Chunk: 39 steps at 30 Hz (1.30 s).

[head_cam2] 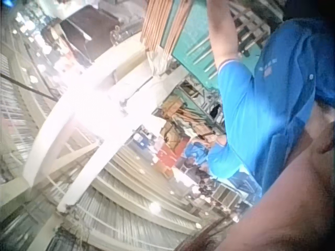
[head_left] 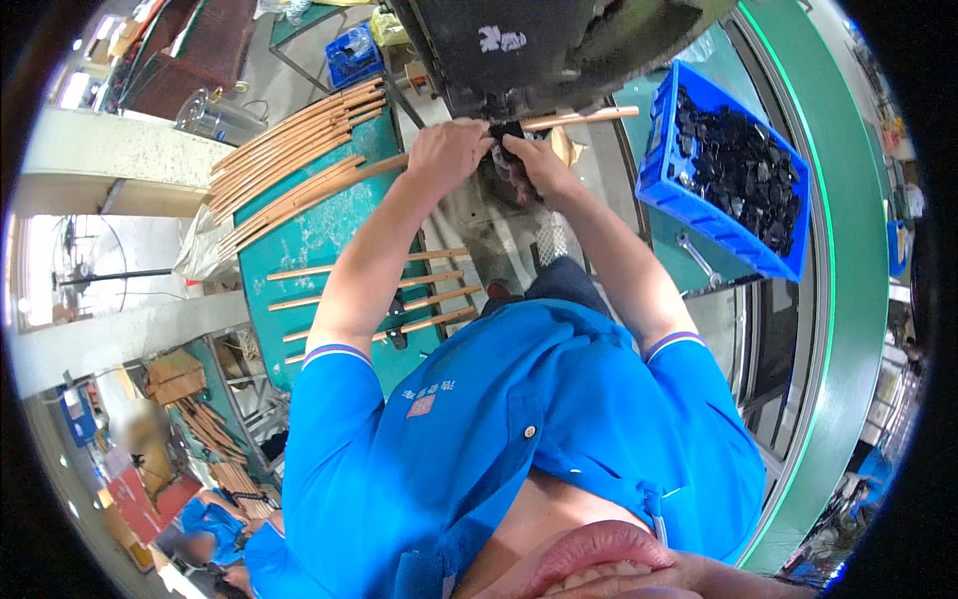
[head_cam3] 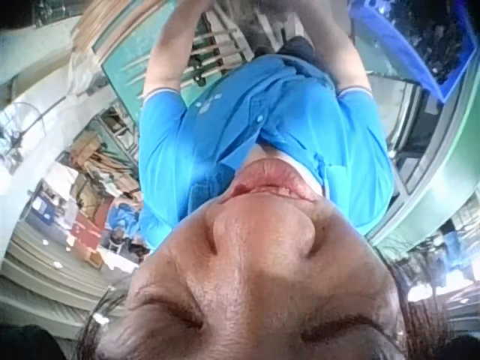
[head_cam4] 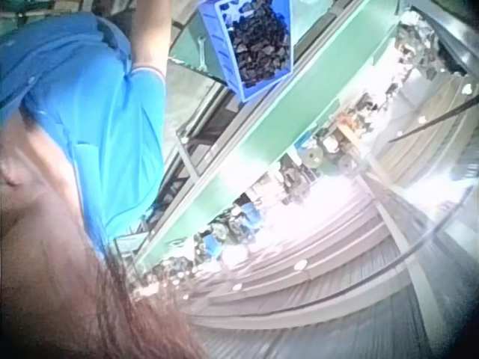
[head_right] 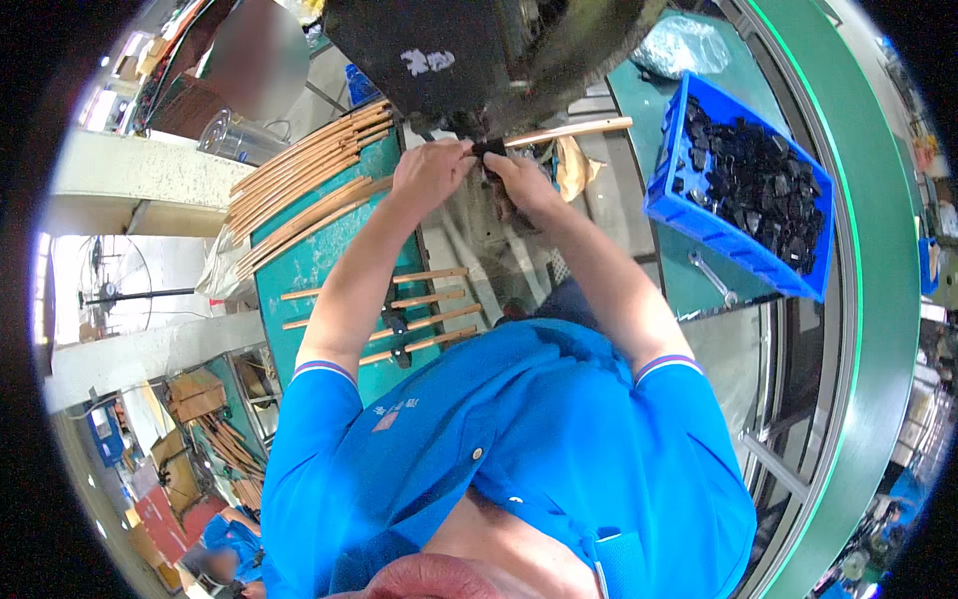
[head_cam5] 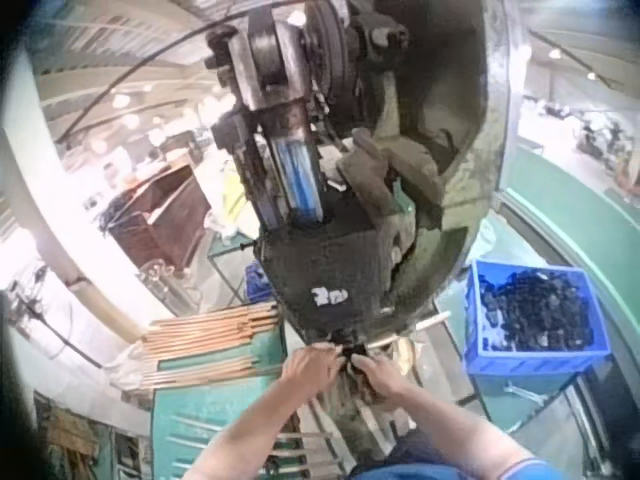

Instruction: The person repeatedly picks up wooden sticks and black plastic components, inserts the sticks into the components, and places the assembled units on a green workbench. The process is repeated continuously with multiple sticks and components.

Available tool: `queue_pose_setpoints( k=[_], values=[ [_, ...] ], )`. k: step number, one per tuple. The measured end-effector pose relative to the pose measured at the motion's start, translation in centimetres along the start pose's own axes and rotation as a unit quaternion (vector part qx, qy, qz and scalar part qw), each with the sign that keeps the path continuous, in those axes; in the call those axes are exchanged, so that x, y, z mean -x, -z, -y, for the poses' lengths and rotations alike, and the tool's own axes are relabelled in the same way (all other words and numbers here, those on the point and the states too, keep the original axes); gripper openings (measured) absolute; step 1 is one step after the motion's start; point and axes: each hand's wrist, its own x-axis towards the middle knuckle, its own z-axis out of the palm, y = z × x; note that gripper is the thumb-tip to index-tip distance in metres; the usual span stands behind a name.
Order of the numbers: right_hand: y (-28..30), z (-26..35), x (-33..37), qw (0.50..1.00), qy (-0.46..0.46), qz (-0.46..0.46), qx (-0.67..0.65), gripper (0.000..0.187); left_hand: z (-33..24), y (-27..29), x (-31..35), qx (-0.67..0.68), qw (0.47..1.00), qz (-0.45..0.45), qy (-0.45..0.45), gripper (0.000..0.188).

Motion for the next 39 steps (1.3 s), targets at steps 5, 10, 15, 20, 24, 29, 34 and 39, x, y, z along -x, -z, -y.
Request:
queue_pose_setpoints(
  k=[5, 10, 15, 20, 24, 29, 34, 39],
  values=[
    [4.2, -2.1, 1.3, 0.983, 0.066, 0.156, 0.068, 0.032, 1.4, -0.2, 0.8, 0.062, 0.997, -0.032, -0.012, 0.029],
    [11.7, -4.2, -8.2, 0.816, 0.037, -0.088, 0.57, 0.042, 1.5, 1.6, 1.3, 0.043, 0.999, 0.02, 0.019, 0.031],
    [8.2, -5.3, -13.9, 0.764, 0.278, -0.21, 0.543, 0.052, 1.6, 0.6, 1.0, 0.039, 0.999, -0.004, 0.014, 0.028],
    [5.9, -3.6, -13.0, 0.765, 0.271, -0.172, 0.558, 0.054, 1.1, 0.9, 0.9, -0.009, 0.997, 0.047, 0.054, 0.03],
    [5.9, -3.1, -12.5, 0.746, 0.313, -0.115, 0.576, 0.053, 0.7, 0.4, 1.9, 0.036, 0.994, -0.104, 0.015, 0.025],
    [9.3, -7.3, -17.0, 0.735, 0.45, -0.144, 0.486, 0.051, 2.8, -3.6, 10.3, 0.109, 0.988, -0.095, 0.052, 0.02],
    [10.1, -9.8, -18.3, 0.664, 0.417, -0.163, 0.599, 0.057, 12.2, -14.6, 26.3, 0.023, 0.989, 0.035, 0.143, 0.013],
    [11.2, -8.1, -16.5, 0.944, 0.225, -0.031, 0.238, 0.029, 17.3, -15.6, 31.7, -0.013, 0.976, 0.163, 0.147, 0.034]
  ],
)
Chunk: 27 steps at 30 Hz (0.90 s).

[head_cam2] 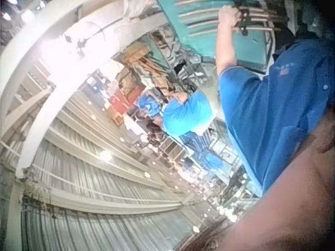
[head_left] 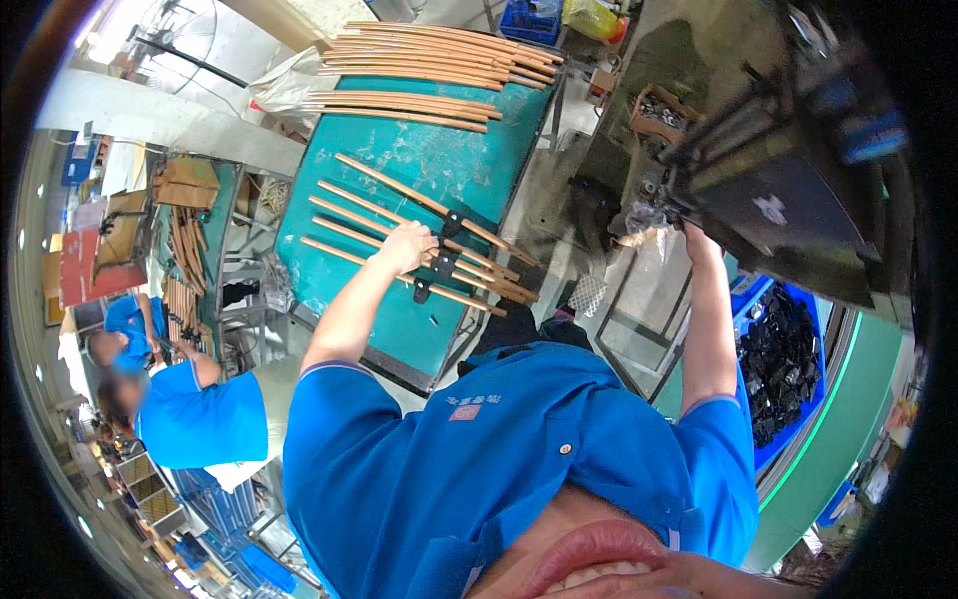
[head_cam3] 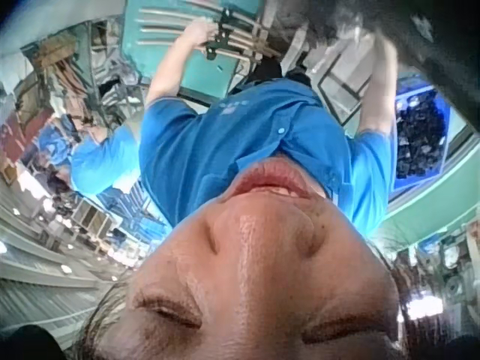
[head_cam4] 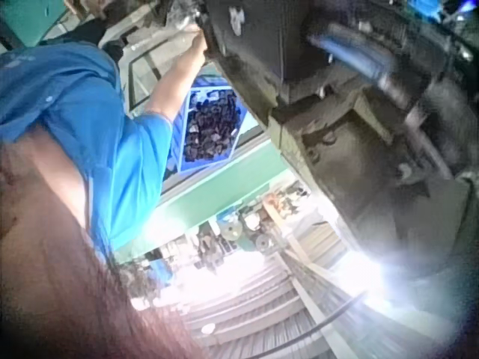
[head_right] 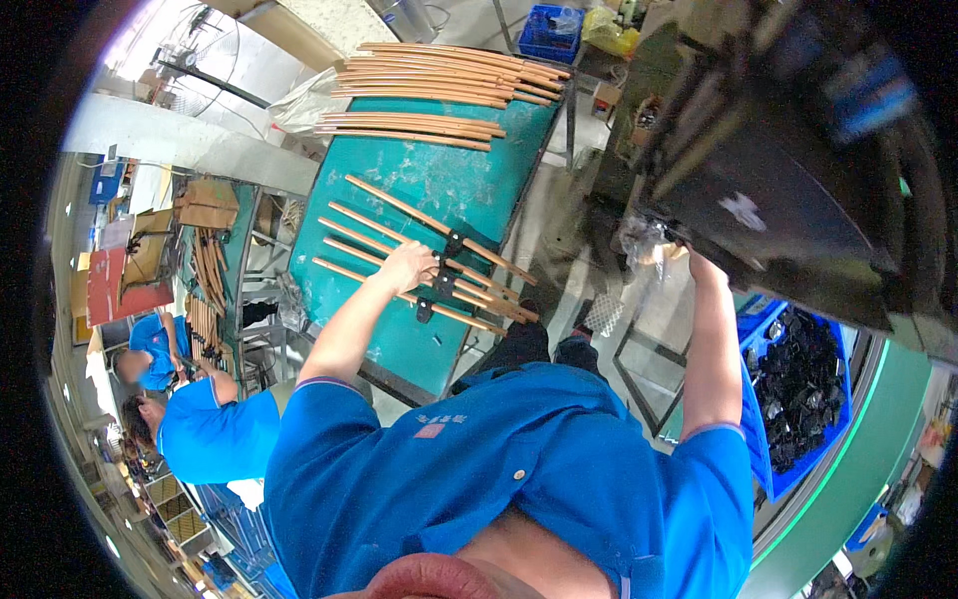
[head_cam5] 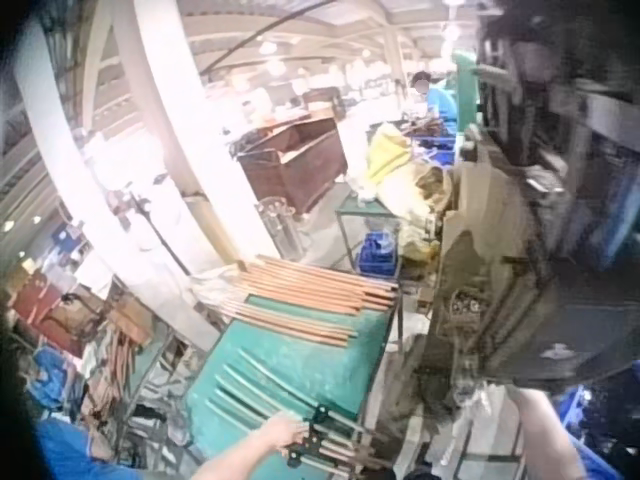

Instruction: The person repeatedly picks up wooden sticks and black plastic components, inserts the sticks into the components, and places the assembled units on a green workbench. The process is repeated continuously with multiple sticks and components.

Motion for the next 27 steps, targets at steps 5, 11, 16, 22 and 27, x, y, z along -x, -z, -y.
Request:
queue_pose_setpoints(
  k=[5, 11, 16, 22, 27],
  values=[
    [0.0, 13.3, 6.3, 0.917, -0.213, 0.039, -0.336, 0.011, 5.0, 5.3, -8.1, 0.066, 0.974, -0.208, -0.066, 0.043],
    [-1.9, 14.9, 7.5, 0.865, -0.252, -0.079, -0.427, 0.022, 11.4, 3.3, -23.0, 0.021, 0.957, -0.255, 0.137, 0.03],
    [-2.6, 16.4, 9.8, 0.926, -0.203, -0.109, -0.3, 0.022, 12.2, 2.2, -25.6, -0.126, 0.961, -0.174, 0.174, 0.028],
    [6.9, 10.2, 18.8, 0.921, -0.221, -0.317, -0.049, 0.019, 5.2, 5.9, -20.4, 0.017, 0.958, -0.249, -0.144, 0.023],
    [23.1, -5.0, 16.7, 0.832, -0.189, -0.458, 0.252, 0.026, 5.0, 6.2, -16.1, -0.105, 0.987, -0.113, -0.049, 0.021]
  ],
)
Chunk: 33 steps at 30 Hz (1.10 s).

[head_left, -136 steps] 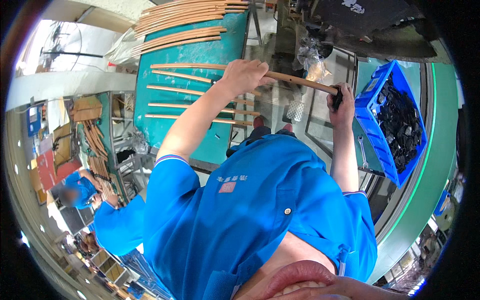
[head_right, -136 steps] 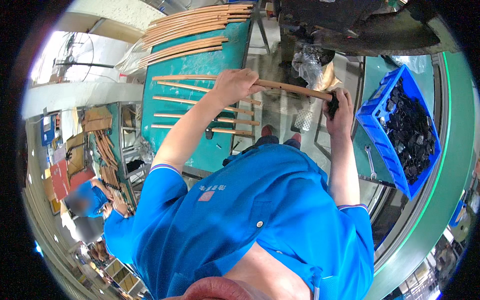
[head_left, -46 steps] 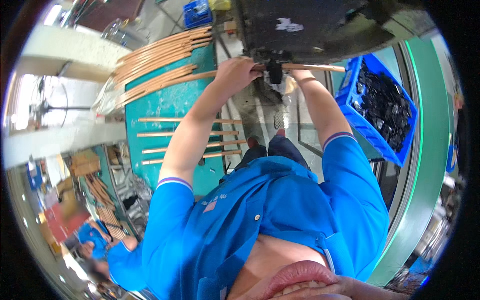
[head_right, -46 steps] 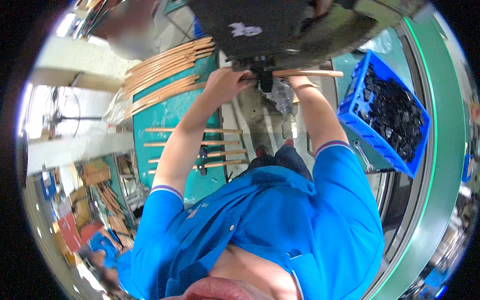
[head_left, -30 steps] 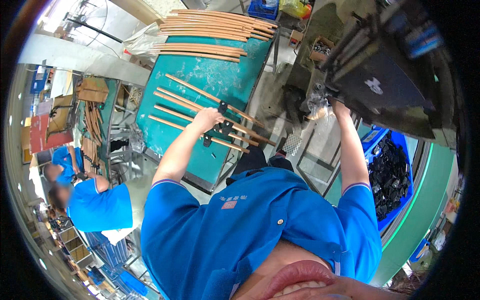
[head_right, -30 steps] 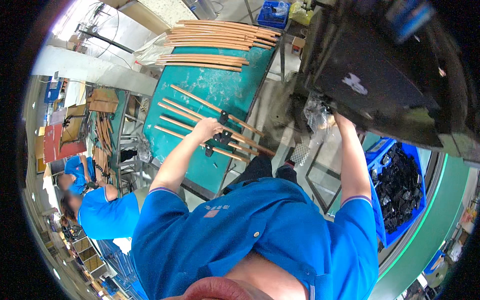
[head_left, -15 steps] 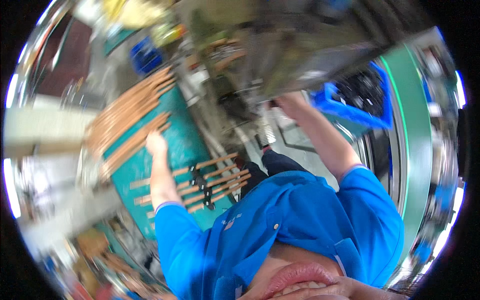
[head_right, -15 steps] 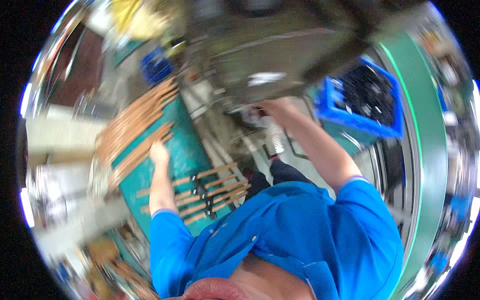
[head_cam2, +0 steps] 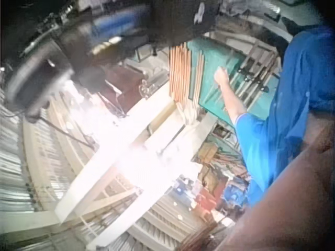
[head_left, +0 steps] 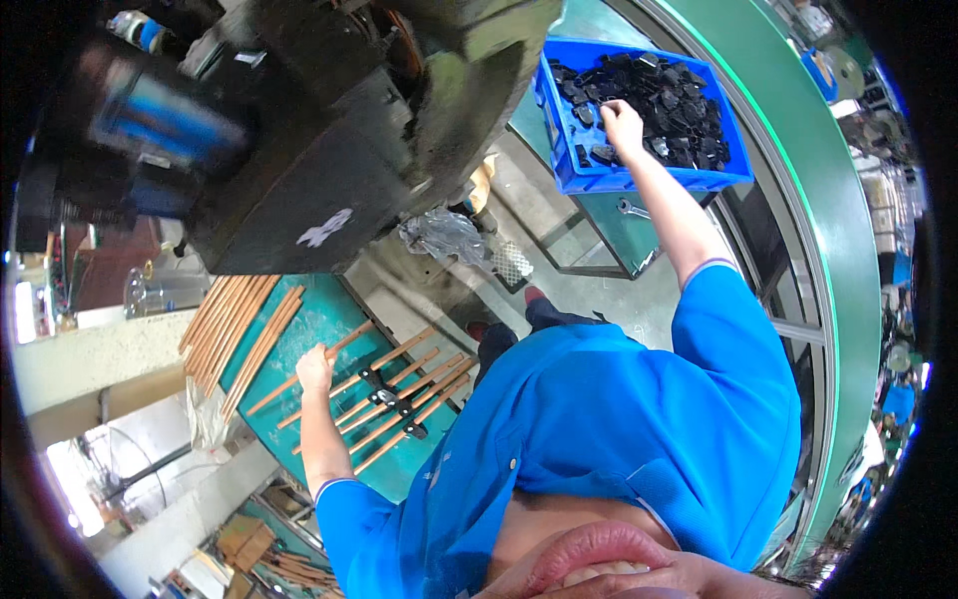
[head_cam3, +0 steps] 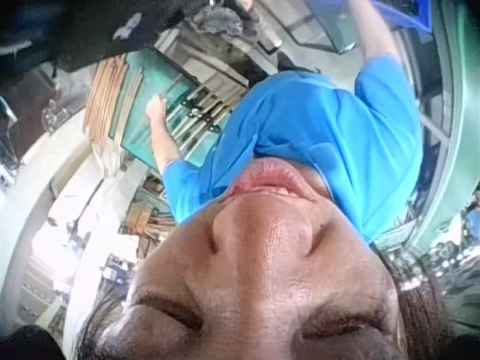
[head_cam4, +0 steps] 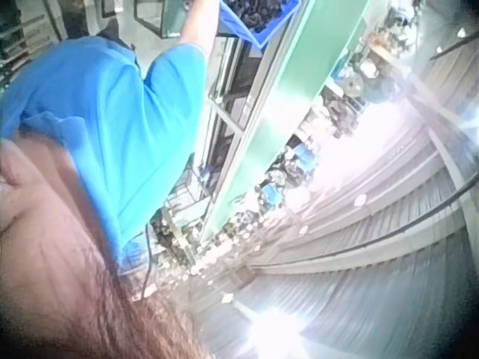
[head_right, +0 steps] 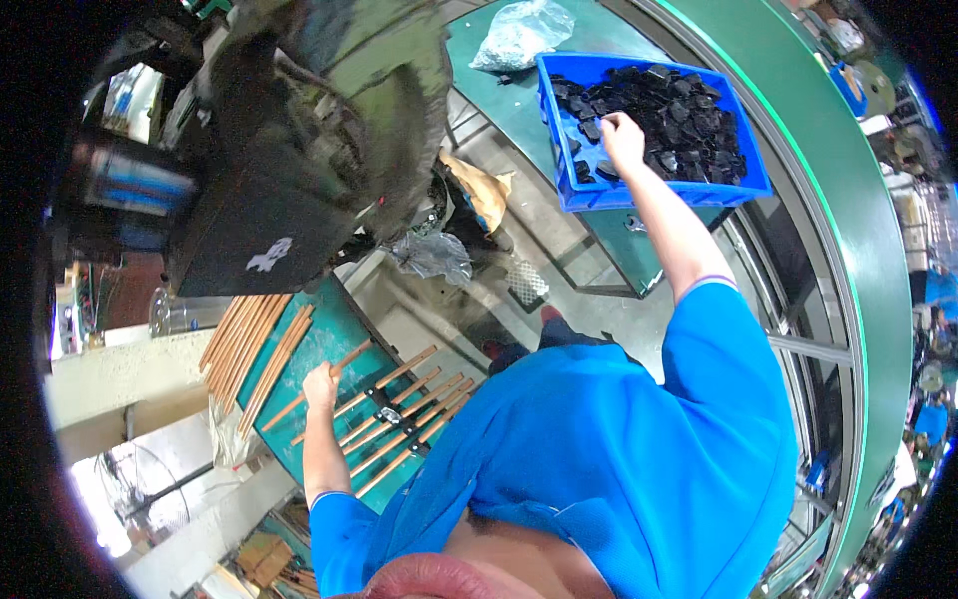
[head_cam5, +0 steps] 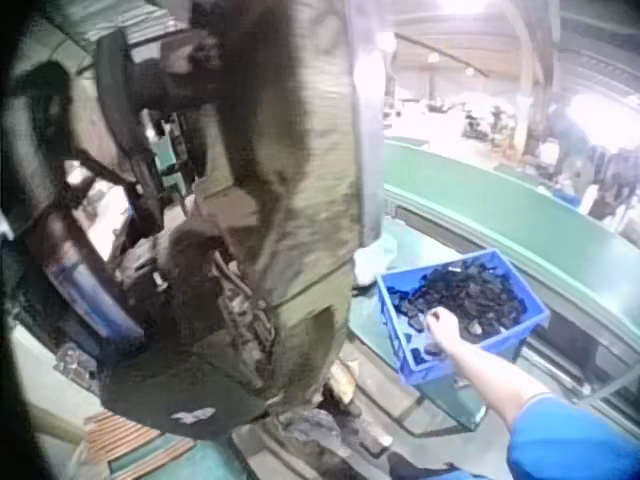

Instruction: The person repeatedly picks up wooden sticks and black plastic components, inserts the sticks into the components, and places the assembled units on a green workbench. The process is repeated continuously with multiple sticks and components.

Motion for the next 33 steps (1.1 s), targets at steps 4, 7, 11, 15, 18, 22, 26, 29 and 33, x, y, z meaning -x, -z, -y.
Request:
queue_pose_setpoints(
  k=[4, 7, 11, 15, 18, 22, 26, 29, 33],
  values=[
    [-4.8, -4.1, -5.7, 0.967, -0.02, 0.155, 0.202, 0.036, -9.6, 8.3, 0.4, -0.054, 0.994, 0.093, 0.025, 0.024],
    [-7.6, -4.8, -7.1, 0.915, -0.092, 0.283, 0.274, 0.041, -18.0, 16.3, 0.4, 0.053, 0.995, -0.013, -0.08, 0.036],
    [-10.4, -8.8, -7.2, 0.889, -0.092, 0.313, 0.322, 0.044, -21.8, 19.4, -0.9, 0.012, 0.992, 0.068, -0.102, 0.024],
    [-12.3, -8.1, -6.9, 0.913, -0.001, 0.273, 0.304, 0.059, -24.4, 19.0, 1.0, 0.047, 0.99, -0.036, -0.128, 0.032],
    [-11.8, -9.2, -7.5, 0.911, 0.04, 0.26, 0.318, 0.062, -26.2, 19.0, 0.6, 0.107, 0.979, -0.113, -0.135, 0.028],
    [-6.6, -9.3, -9.0, 0.936, -0.121, 0.287, -0.165, 0.047, -26.4, 19.2, -0.6, 0.089, 0.988, -0.055, -0.114, 0.026],
    [1.3, 5.8, 3.7, 0.718, -0.115, 0.491, -0.48, 0.037, -25.4, 19.0, 0.1, 0.105, 0.989, -0.078, -0.067, 0.028],
    [2.5, 9.9, 13.0, 0.699, -0.192, 0.445, -0.526, 0.029, -24.4, 18.9, -1.0, 0.13, 0.984, -0.098, -0.065, 0.028],
    [3.2, 14.5, 17.6, 0.686, -0.212, 0.399, -0.57, 0.026, -23.4, 19.3, -1.1, 0.154, 0.977, -0.116, -0.087, 0.029]
  ],
)
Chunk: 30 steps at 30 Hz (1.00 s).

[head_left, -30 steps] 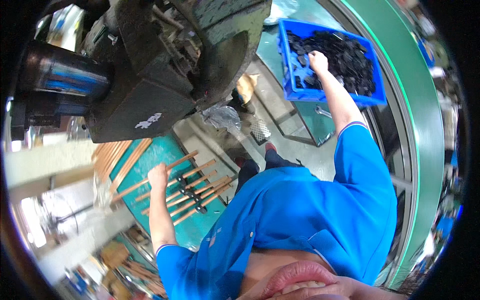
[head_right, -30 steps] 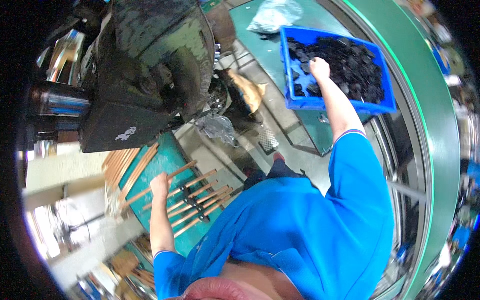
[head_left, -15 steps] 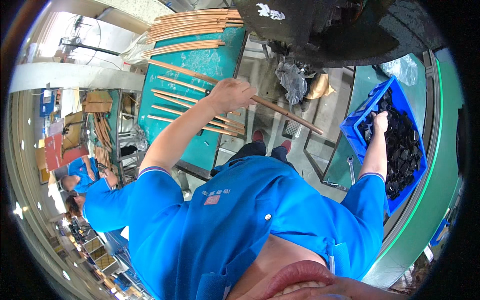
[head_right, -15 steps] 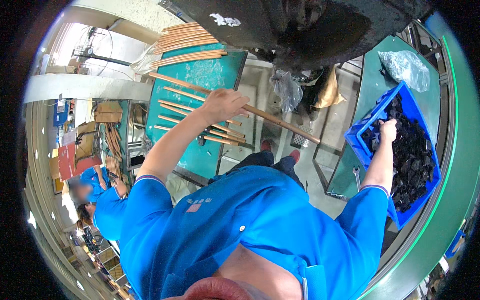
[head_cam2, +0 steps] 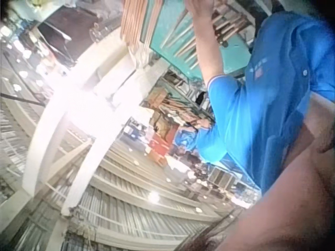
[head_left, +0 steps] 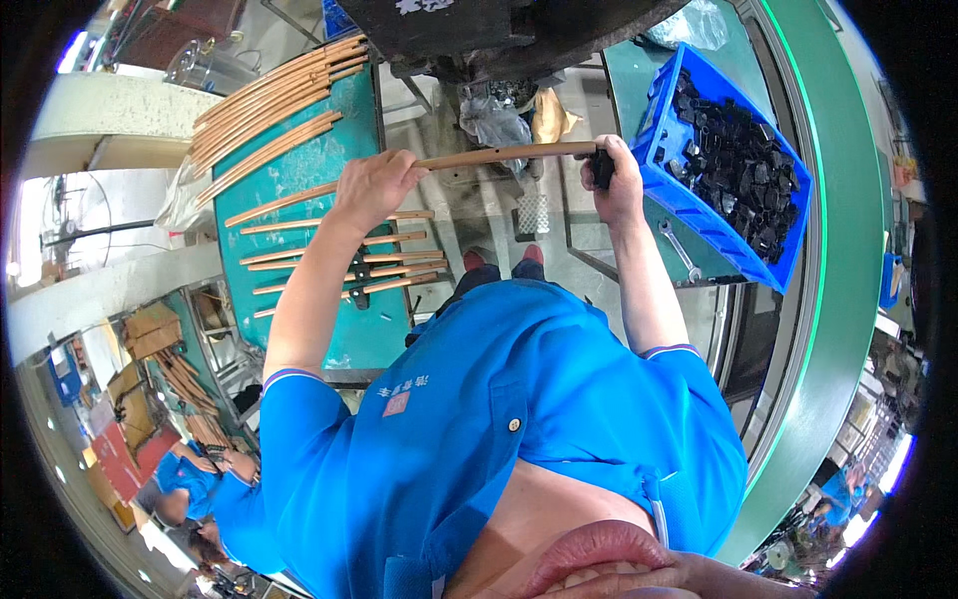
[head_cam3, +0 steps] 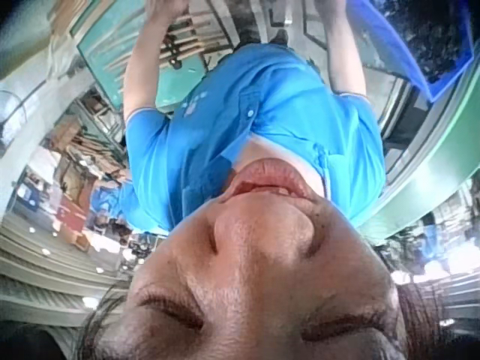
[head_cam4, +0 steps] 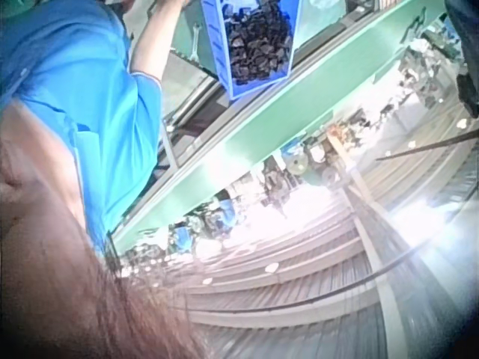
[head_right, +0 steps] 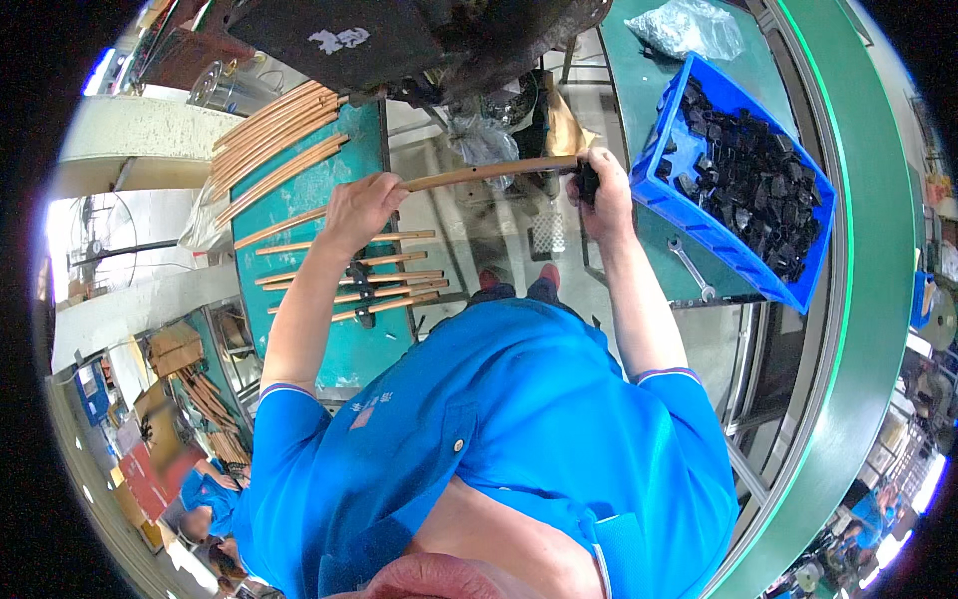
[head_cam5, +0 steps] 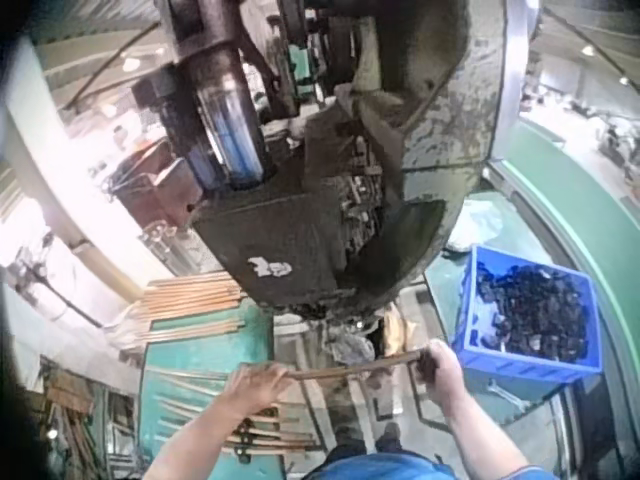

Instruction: The person repeatedly picks up wooden sticks and black plastic components, inserts the sticks into the components, and places the assembled units on a green workbench. The process is repeated continuously with multiple sticks and components.

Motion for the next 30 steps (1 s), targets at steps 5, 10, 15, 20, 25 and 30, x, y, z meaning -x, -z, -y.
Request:
queue_pose_setpoints(
  k=[5, 10, 15, 20, 25, 30],
  values=[
    [-4.4, 0.9, 1.1, 0.994, 0.099, -0.039, 0.022, 0.015, 1.4, 1.0, 0.5, 0.017, 0.998, 0.064, 0.003, 0.019],
    [-5.6, 0.7, 2.0, 0.939, 0.252, 0.055, 0.229, 0.013, 1.8, 3.1, -0.1, 0.219, 0.935, 0.267, 0.078, 0.036],
    [-8.0, 0.7, 1.2, 0.983, 0.035, -0.041, 0.173, 0.017, 1.3, 2.3, -0.1, 0.105, 0.977, 0.179, 0.048, 0.037],
    [-7.4, 1.2, 0.9, 0.991, -0.054, -0.076, 0.097, 0.025, 0.9, 2.1, -0.5, 0.045, 0.998, -0.027, -0.04, 0.028],
    [-5.9, 0.8, 0.4, 0.991, -0.022, -0.037, -0.128, 0.034, -0.1, 2.4, -1.4, 0.004, 0.994, -0.085, -0.062, 0.023],
    [-6.9, 0.6, 1.8, 0.994, -0.011, 0.02, 0.103, 0.028, -1.2, 2.3, -2.0, 0.011, 0.996, -0.059, -0.062, 0.024]
  ],
)
